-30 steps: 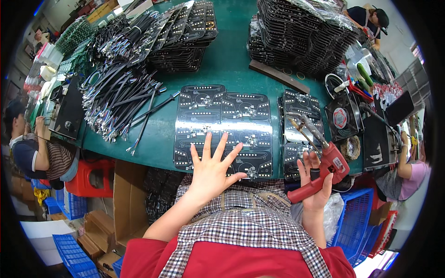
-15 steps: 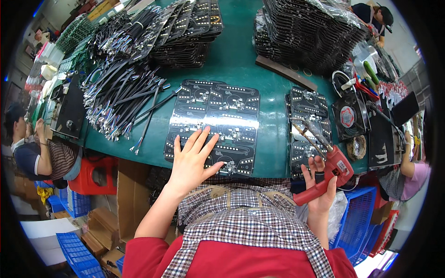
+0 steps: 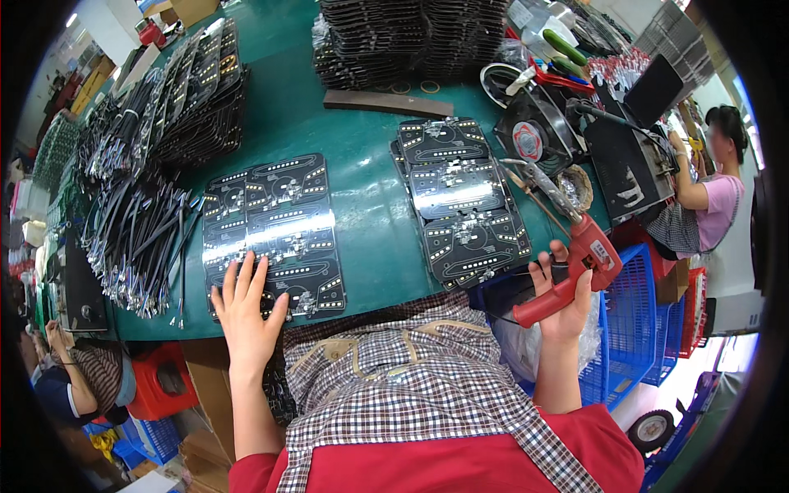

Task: The person solders wires onto circuit boards using a soldering gun, places a board into a box, arranges circuit boards on the table by hand, and solders wires onto the boards.

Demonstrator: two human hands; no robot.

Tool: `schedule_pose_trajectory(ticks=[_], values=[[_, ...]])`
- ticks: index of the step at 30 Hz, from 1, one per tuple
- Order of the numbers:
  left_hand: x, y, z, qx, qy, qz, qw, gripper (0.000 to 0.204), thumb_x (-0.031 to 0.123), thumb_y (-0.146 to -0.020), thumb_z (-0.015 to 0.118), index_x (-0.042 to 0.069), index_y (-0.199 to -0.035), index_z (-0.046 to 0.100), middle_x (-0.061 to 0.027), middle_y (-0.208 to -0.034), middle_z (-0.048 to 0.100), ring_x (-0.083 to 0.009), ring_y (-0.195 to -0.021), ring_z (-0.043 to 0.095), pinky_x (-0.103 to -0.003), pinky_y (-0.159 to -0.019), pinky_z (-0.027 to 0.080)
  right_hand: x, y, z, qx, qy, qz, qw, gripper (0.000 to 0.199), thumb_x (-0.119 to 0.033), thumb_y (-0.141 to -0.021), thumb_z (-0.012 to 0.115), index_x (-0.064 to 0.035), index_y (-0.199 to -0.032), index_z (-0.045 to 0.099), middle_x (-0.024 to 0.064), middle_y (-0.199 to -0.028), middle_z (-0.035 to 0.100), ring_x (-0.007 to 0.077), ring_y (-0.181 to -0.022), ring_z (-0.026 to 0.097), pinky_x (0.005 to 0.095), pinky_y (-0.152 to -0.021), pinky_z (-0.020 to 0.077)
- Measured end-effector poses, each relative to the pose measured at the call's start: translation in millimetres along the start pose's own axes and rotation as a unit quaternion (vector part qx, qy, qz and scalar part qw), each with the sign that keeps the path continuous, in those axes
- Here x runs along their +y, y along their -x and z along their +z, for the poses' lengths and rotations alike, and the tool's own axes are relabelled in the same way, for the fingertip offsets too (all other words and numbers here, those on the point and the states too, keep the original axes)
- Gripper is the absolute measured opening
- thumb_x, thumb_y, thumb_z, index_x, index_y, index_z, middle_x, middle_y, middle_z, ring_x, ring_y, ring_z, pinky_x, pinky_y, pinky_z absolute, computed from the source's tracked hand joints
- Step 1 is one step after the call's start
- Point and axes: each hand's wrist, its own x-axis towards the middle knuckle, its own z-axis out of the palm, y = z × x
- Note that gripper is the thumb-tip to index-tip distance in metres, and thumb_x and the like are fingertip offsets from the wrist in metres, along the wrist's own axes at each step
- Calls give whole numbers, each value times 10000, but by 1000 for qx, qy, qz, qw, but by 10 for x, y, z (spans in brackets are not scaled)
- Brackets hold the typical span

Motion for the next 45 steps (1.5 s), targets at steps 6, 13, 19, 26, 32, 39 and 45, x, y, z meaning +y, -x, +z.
schedule_pose_trajectory(ticks=[6, 13, 19, 26, 32, 39, 45], values=[[1144, -437, -35, -40, 392, 34, 918, 633, 155, -823, 638, 46, -1374, 346, -155, -1085, 565, -222, -935, 590, -306, -798, 462, -64, -48, -150, 20, -52, 1, 998, 522, -379, -917, 522, -53, -1296, 372, 112, -1047, 553, 203, -857, 545, 345, -769, 479], [1667, -852, 400, -121, 438, 19, 891, 823, 83, -774, 701, 55, -1428, 202, -77, -835, 572, -95, -625, 530, -240, -607, 450, -54, 17, -265, 14, -52, 0, 999, 517, -391, -914, 524, -44, -1270, 382, 98, -1043, 544, 198, -846, 543, 316, -710, 466], [1666, -823, 486, -73, 529, -6, 845, 757, 1, -781, 663, 55, -1412, 247, -39, -789, 542, -75, -655, 525, -216, -626, 444, -84, -7, -277, 27, -54, -6, 998, 514, -398, -914, 524, -52, -1268, 383, 85, -1044, 546, 190, -849, 545, 305, -717, 467], [1231, -983, -553, 103, 479, 108, 865, 539, -98, -771, 572, 62, -1282, 510, -11, -851, 575, -12, -642, 486, -139, -567, 390, -163, -29, -272, 13, -95, -14, 995, 517, -360, -945, 481, -75, -1337, 301, 82, -1064, 507, 173, -861, 522, 288, -706, 503], [560, -1389, -1552, 52, 204, 325, 922, 342, -130, -718, 447, -2, -962, 650, -57, -809, 559, -174, -805, 539, -296, -804, 404, -118, -100, -257, 20, -97, -9, 995, 520, -363, -939, 495, -86, -1339, 313, 84, -1080, 506, 172, -859, 515, 287, -703, 501], [1244, -1557, -1030, -99, 44, 604, 789, 140, 3, -638, 586, 87, -733, 646, -51, -816, 528, -244, -944, 520, -461, -1106, 233, -198, -76, -348, -8, -103, -31, 994, 481, -361, -948, 477, -43, -1285, 348, 77, -1114, 496, 163, -874, 509, 257, -703, 488], [1339, -1902, -245, -190, -21, 523, 831, 260, 28, -675, 563, 93, -888, 697, -92, -925, 578, -259, -1003, 515, -402, -1045, 294, -167, -47, -309, 5, -111, -11, 994, 516, -349, -942, 491, -82, -1339, 298, 103, -1093, 505, 183, -862, 514, 281, -686, 504]])
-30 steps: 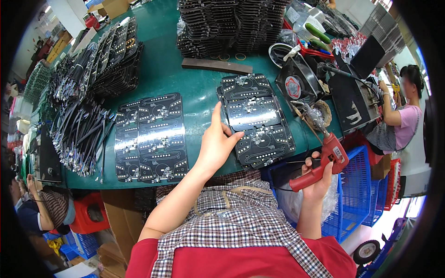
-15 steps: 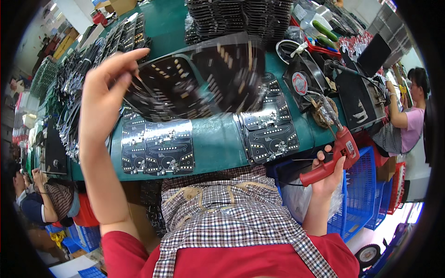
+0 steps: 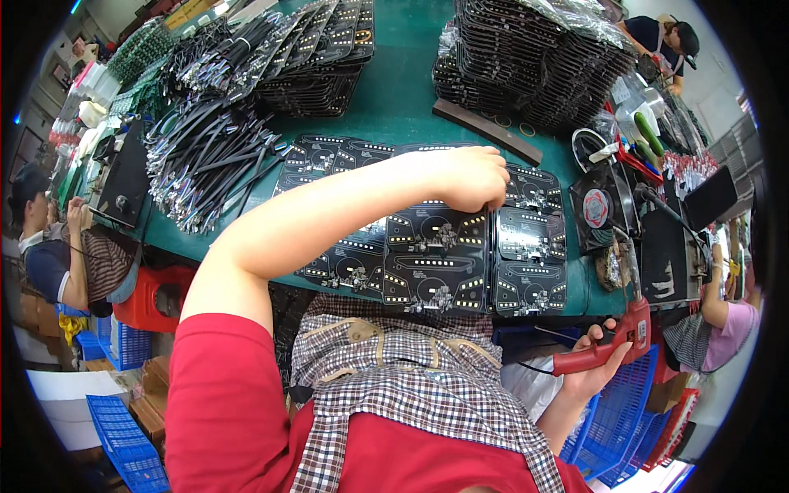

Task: The person solders wires onto circuit boards using a soldering gun, places a board into a box, arranges circuit boards on the table by hand, and solders wires onto the boards.

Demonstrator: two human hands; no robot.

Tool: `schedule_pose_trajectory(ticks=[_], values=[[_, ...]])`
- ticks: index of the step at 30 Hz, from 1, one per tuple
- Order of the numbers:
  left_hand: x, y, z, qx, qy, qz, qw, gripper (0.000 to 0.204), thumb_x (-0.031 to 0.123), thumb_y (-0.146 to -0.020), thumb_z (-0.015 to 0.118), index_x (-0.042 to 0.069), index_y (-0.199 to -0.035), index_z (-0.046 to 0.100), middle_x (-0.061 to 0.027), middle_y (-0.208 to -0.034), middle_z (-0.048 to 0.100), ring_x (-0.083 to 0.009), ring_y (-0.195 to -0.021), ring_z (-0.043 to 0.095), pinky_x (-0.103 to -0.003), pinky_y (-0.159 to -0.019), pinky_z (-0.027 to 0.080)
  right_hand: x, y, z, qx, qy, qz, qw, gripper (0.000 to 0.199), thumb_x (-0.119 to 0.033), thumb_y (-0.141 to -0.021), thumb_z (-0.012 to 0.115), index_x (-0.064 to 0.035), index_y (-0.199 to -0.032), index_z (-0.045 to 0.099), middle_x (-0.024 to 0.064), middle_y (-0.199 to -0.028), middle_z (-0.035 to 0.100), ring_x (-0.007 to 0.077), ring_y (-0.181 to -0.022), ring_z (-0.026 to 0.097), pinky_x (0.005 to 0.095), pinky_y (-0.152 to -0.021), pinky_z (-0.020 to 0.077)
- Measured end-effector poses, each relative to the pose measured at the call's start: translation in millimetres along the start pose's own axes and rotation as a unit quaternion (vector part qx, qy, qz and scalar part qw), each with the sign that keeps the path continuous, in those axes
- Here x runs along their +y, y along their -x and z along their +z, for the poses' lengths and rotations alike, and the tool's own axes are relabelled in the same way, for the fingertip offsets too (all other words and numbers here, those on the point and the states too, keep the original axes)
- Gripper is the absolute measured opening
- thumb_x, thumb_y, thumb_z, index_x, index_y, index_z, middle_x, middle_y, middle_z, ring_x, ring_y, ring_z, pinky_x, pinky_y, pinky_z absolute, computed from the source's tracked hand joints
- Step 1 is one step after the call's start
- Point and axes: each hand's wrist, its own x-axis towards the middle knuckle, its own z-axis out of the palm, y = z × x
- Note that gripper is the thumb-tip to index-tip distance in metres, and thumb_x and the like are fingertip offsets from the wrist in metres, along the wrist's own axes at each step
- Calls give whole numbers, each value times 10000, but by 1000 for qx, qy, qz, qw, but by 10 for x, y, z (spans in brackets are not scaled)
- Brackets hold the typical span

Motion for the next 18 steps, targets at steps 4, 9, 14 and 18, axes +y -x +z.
schedule_pose_trajectory(ticks=[4, 9, 14, 18], values=[[44, 168, 442, 181, -49, -71, 980, 368, 117, -719, 596, 79, -1084, 628, -168, -1105, 552, -337, -1143, 465, -450, -1030, 320, 73, 36, 86, 4, 7, 14, 1000, 521, -346, -942, 493, -81, -1344, 292, 100, -1086, 506, 181, -855, 516, 280, -679, 509], [1008, 659, 850, 85, 32, -107, 990, 864, 577, -719, 627, 202, -1422, 292, -192, -1483, 179, -416, -1362, 157, -681, -979, 241, 167, -12, 97, 12, 18, 23, 1000, 516, -350, -947, 482, -79, -1344, 293, 92, -1066, 512, 180, -846, 518, 283, -682, 507], [974, 858, 1140, 108, 38, -139, 984, 751, 542, -782, 581, 234, -1413, 313, -118, -1493, 205, -346, -1387, 133, -670, -1005, 209, 231, -64, 211, -31, 22, 46, 998, 446, -344, -950, 481, -63, -1269, 348, 75, -1075, 480, 165, -869, 495, 266, -697, 498], [961, 909, 1121, 115, 65, -107, 985, 686, 523, -805, 564, 247, -1394, 346, -71, -1485, 242, -300, -1390, 155, -659, -1025, 193, 258, -20, 302, -24, 38, 46, 998, 458, -346, -955, 469, -71, -1292, 327, 77, -1096, 477, 162, -834, 499, 259, -683, 486]])
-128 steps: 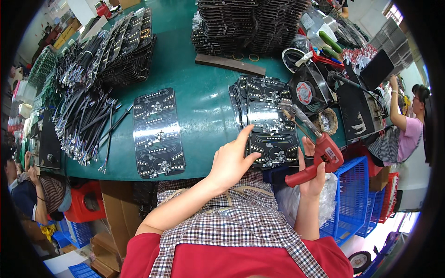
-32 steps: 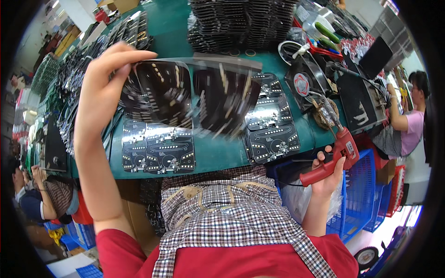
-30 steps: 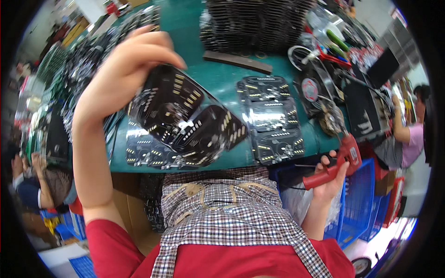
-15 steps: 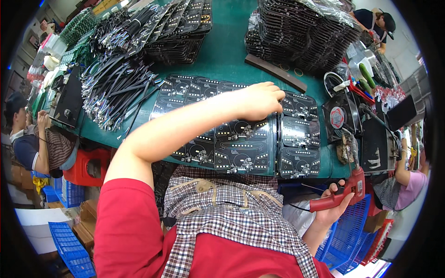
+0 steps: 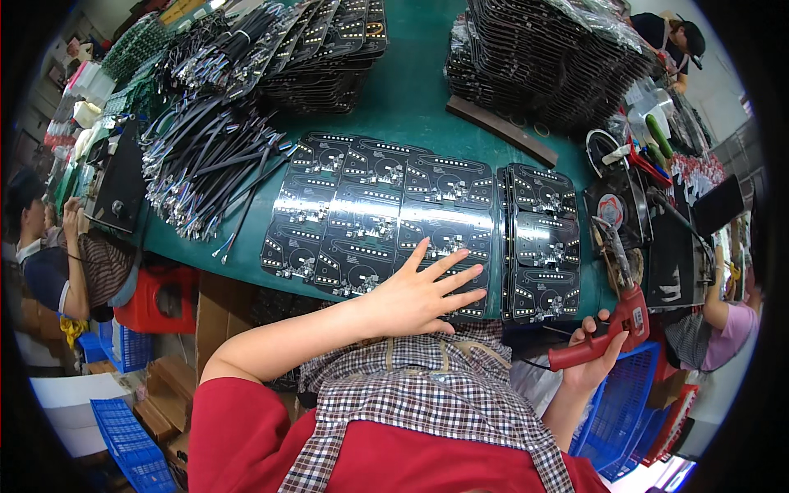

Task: The person solders wires onto circuit boards using a soldering gun, places a board into a box, arranges circuit boards on the table by hand, and solders wires onto the boards.

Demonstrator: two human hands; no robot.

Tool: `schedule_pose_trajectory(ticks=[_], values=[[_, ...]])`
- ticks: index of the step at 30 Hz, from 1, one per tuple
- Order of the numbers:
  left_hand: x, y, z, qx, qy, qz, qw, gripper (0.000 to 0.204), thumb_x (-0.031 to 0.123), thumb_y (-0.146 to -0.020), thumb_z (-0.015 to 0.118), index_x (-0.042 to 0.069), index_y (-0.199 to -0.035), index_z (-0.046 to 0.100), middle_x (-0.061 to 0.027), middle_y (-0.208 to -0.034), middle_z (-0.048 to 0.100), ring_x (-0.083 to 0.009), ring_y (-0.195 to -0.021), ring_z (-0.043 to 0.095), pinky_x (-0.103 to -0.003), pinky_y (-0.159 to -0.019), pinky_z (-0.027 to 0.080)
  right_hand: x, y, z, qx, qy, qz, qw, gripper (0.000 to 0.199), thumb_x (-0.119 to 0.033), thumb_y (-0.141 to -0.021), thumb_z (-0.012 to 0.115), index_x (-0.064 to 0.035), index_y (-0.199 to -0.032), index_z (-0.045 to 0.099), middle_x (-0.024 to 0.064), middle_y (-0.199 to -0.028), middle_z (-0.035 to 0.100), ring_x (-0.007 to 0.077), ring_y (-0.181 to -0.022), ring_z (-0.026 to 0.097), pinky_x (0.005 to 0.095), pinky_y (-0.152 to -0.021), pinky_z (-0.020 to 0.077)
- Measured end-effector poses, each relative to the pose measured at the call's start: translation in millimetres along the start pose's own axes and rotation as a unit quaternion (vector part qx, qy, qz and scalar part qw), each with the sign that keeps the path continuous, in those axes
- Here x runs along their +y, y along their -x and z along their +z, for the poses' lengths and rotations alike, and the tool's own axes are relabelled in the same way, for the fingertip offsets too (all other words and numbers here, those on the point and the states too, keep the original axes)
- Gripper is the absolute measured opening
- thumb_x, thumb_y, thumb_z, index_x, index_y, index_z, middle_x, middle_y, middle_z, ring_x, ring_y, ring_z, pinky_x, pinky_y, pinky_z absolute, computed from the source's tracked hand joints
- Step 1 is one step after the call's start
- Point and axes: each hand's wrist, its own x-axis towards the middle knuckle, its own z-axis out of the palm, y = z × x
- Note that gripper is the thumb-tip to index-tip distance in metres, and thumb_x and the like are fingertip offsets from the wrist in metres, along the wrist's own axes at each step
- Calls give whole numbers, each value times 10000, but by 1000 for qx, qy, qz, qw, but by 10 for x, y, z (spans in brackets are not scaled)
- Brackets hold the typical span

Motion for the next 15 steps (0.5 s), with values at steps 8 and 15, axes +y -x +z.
schedule_pose_trajectory(ticks=[8, 15], values=[[-1, -23, -217, -23, 7, -4, 1000, 584, 433, -826, 573, 221, -1344, 405, -70, -1439, 329, -309, -1365, 227, -646, -1015, 230, -109, -3, -82, -51, 76, -55, 994, 507, -281, -954, 485, -39, -1340, 265, 94, -1148, 479, 92, -601, 420, 206, -519, 370], [-1, 96, -117, -30, -28, -39, 998, 619, 421, -784, 619, 267, -1348, 415, -35, -1453, 314, -300, -1360, 243, -629, -1045, 181, -76, 84, -44, 0, 352, -137, 926, 551, -92, -746, 687, 22, -1212, 417, 125, -1072, 522, 137, -638, 516, 237, -560, 434]])
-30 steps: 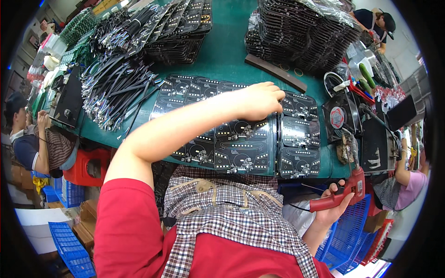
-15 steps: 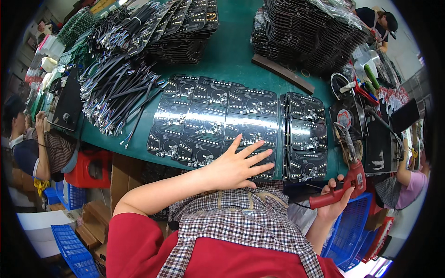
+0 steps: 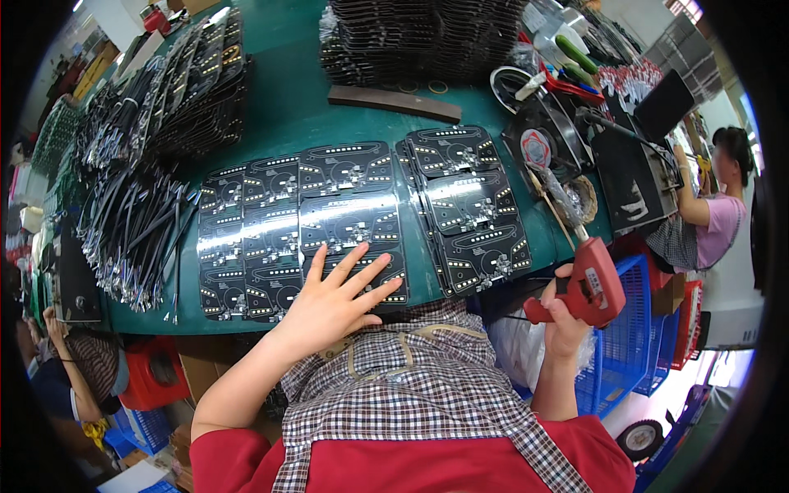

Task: The person solders wires onto circuit boards using a soldering gun, places a board into a box, arranges circuit boards on the table by hand, and solders wires onto the boards.

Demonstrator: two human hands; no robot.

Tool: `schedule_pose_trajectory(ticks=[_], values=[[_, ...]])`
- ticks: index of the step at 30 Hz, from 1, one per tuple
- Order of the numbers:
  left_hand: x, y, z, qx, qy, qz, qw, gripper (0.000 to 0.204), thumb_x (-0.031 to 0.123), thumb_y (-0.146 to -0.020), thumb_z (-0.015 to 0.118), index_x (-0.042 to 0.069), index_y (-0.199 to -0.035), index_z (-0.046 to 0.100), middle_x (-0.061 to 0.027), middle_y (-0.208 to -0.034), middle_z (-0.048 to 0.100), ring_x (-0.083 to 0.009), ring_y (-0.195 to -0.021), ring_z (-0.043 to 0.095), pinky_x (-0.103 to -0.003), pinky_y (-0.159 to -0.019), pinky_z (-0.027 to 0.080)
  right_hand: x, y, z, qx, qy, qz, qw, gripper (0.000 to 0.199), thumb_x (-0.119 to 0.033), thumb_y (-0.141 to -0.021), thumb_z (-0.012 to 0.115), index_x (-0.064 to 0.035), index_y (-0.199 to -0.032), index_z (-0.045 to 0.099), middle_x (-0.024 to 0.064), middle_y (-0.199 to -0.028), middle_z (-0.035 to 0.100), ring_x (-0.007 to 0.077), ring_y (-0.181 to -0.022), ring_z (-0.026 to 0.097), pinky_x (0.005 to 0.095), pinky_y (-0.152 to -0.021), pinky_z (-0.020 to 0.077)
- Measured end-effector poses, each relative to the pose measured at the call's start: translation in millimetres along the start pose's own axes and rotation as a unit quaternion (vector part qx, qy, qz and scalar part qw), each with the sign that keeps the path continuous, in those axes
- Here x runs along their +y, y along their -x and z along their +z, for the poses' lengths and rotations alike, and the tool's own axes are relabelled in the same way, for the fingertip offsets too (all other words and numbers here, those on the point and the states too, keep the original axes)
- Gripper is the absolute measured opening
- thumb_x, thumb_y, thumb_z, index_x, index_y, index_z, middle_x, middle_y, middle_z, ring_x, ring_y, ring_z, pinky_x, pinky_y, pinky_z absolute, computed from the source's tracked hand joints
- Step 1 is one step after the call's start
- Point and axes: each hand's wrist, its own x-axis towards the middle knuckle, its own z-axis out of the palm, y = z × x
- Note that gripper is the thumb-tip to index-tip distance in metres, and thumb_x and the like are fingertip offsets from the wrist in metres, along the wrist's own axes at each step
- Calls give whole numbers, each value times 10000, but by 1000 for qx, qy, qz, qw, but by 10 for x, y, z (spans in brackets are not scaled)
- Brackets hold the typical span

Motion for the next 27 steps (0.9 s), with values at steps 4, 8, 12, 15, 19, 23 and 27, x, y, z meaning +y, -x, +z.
schedule_pose_trajectory(ticks=[4, 8, 12, 15, 19, 23, 27], values=[[60, -85, -121, -26, 30, -26, 999, 653, 445, -768, 644, 261, -1352, 413, -35, -1452, 314, -274, -1357, 254, -613, -1056, 177, -24, 78, -47, -17, -30, 19, 999, 520, -108, -739, 706, 26, -1170, 446, 129, -1030, 535, 137, -651, 525, 236, -557, 427], [157, -135, 41, 14, -2, -49, 999, 635, 430, -782, 645, 233, -1346, 429, -57, -1438, 336, -267, -1352, 269, -602, -1061, 178, -44, 42, 31, 20, -54, 25, 998, 469, -159, -748, 729, 45, -1103, 500, 117, -951, 573, 128, -590, 514, 251, -541, 428], [144, -118, 23, 9, -11, -55, 998, 667, 455, -759, 652, 240, -1349, 427, -52, -1443, 335, -251, -1353, 270, -592, -1064, 170, -36, 4, 6, 20, -53, 10, 998, 465, -169, -754, 725, 40, -1102, 500, 117, -953, 577, 128, -576, 513, 250, -532, 420], [186, -115, -39, 14, 10, -67, 998, 696, 461, -741, 665, 215, -1348, 428, -62, -1426, 357, -269, -1343, 285, -577, -1069, 167, -18, 21, -43, 34, -48, 2, 998, 457, -155, -753, 717, 38, -1104, 497, 117, -972, 571, 125, -590, 515, 248, -536, 416], [306, -399, -113, 217, 107, -127, 962, 701, 279, -775, 707, 71, -1359, 382, -128, -1024, 556, -261, -946, 544, -398, -860, 409, 8, 25, -69, 8, -46, 1, 999, 483, -122, -785, 649, 34, -1185, 429, 139, -1044, 533, 130, -646, 520, 236, -572, 425], [467, -936, -147, 140, 396, -268, 867, 780, 174, -773, 710, 71, -1408, 269, -72, -801, 542, -139, -615, 511, -276, -619, 442, 18, 0, 31, 43, -87, 4, 995, 456, -130, -760, 685, 28, -1137, 482, 144, -1013, 556, 131, -616, 517, 249, -551, 424], [522, -1052, 43, 154, 393, -251, 871, 815, 92, -753, 711, 117, -1426, 252, -39, -729, 496, -118, -585, 489, -265, -597, 435, -8, 33, 38, 43, -73, -8, 996, 452, -122, -770, 671, 25, -1146, 467, 156, -1020, 550, 134, -603, 512, 254, -544, 429]])
